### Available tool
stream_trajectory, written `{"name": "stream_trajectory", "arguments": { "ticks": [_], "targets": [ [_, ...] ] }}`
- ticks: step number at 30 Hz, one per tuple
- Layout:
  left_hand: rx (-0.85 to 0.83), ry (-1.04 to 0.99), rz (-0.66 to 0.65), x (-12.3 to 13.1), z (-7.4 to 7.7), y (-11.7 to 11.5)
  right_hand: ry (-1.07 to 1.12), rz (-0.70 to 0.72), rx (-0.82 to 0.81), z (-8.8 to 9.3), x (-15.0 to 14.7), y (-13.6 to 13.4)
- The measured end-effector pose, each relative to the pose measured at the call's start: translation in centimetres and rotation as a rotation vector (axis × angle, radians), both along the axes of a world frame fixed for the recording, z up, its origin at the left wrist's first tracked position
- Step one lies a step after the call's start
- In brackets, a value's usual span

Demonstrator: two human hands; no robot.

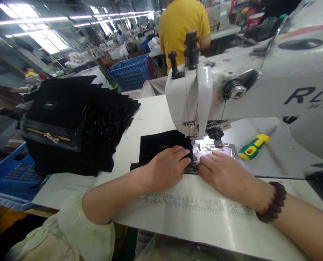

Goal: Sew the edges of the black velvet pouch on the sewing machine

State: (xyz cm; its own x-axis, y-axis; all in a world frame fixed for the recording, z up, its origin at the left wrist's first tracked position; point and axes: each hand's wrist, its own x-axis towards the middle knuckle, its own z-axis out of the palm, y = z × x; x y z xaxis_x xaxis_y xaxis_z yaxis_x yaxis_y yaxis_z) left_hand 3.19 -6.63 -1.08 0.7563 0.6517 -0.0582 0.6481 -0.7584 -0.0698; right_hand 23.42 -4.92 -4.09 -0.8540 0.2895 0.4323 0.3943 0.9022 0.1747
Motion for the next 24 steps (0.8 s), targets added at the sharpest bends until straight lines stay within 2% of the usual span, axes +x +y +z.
{"name": "stream_trajectory", "arguments": {
  "ticks": [6,13,19,24],
  "targets": [
    [0.023,0.018,0.013,0.4,-0.8,1.2,-0.094,-0.041,0.017,0.1,0.3,1.1],
    [0.079,0.069,-0.062,0.4,-0.5,0.5,0.019,-0.056,0.03,-0.2,0.5,0.7],
    [0.157,0.082,-0.005,0.1,-1.1,1.8,0.008,-0.129,0.058,-0.7,0.2,1.4],
    [0.184,0.036,-0.06,-0.3,-1.6,0.7,0.001,-0.037,0.049,-0.2,0.1,0.7]
  ]
}}
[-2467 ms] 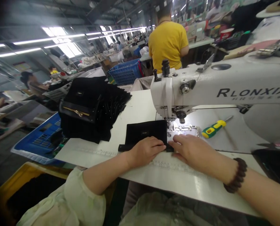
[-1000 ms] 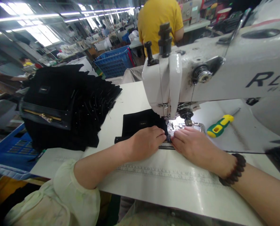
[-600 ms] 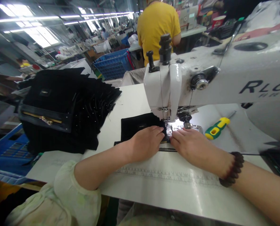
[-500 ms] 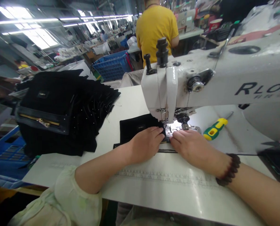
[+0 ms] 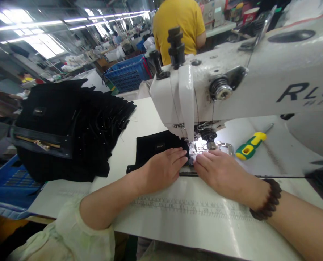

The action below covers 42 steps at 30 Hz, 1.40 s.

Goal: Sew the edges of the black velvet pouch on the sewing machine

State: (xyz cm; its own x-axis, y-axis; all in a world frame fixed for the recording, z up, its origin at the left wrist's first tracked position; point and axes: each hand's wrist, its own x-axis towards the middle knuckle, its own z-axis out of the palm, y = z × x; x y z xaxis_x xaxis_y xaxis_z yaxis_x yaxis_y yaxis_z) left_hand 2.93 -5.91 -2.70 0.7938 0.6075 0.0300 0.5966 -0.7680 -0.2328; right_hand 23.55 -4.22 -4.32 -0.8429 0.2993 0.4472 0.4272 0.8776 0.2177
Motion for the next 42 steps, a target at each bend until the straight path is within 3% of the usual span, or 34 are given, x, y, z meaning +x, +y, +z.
{"name": "stream_trajectory", "arguments": {
  "ticks": [6,10,16,23,29,34,42],
  "targets": [
    [0.039,-0.018,0.123,0.9,0.7,-1.6,0.053,-0.002,-0.002,0.4,-0.4,-0.4],
    [0.025,0.03,0.174,0.3,1.3,-0.1,0.126,-0.11,-0.021,0.1,-0.7,0.2],
    [0.07,-0.009,0.118,-0.7,0.6,2.6,0.035,-0.195,0.007,-0.8,-0.8,0.8],
    [-0.051,0.098,0.063,-0.1,1.0,0.9,-0.019,-0.018,-0.057,-0.6,0.0,0.5],
    [-0.074,0.136,0.144,0.0,2.3,-0.1,0.001,0.018,-0.112,-0.4,-0.3,0.1],
    [-0.033,0.119,0.093,0.4,1.6,-0.6,0.031,0.07,-0.051,0.6,-0.2,-0.2],
    [-0.008,0.059,0.096,1.0,0.0,-0.3,0.061,0.006,0.022,1.3,0.1,0.1]
  ]
}}
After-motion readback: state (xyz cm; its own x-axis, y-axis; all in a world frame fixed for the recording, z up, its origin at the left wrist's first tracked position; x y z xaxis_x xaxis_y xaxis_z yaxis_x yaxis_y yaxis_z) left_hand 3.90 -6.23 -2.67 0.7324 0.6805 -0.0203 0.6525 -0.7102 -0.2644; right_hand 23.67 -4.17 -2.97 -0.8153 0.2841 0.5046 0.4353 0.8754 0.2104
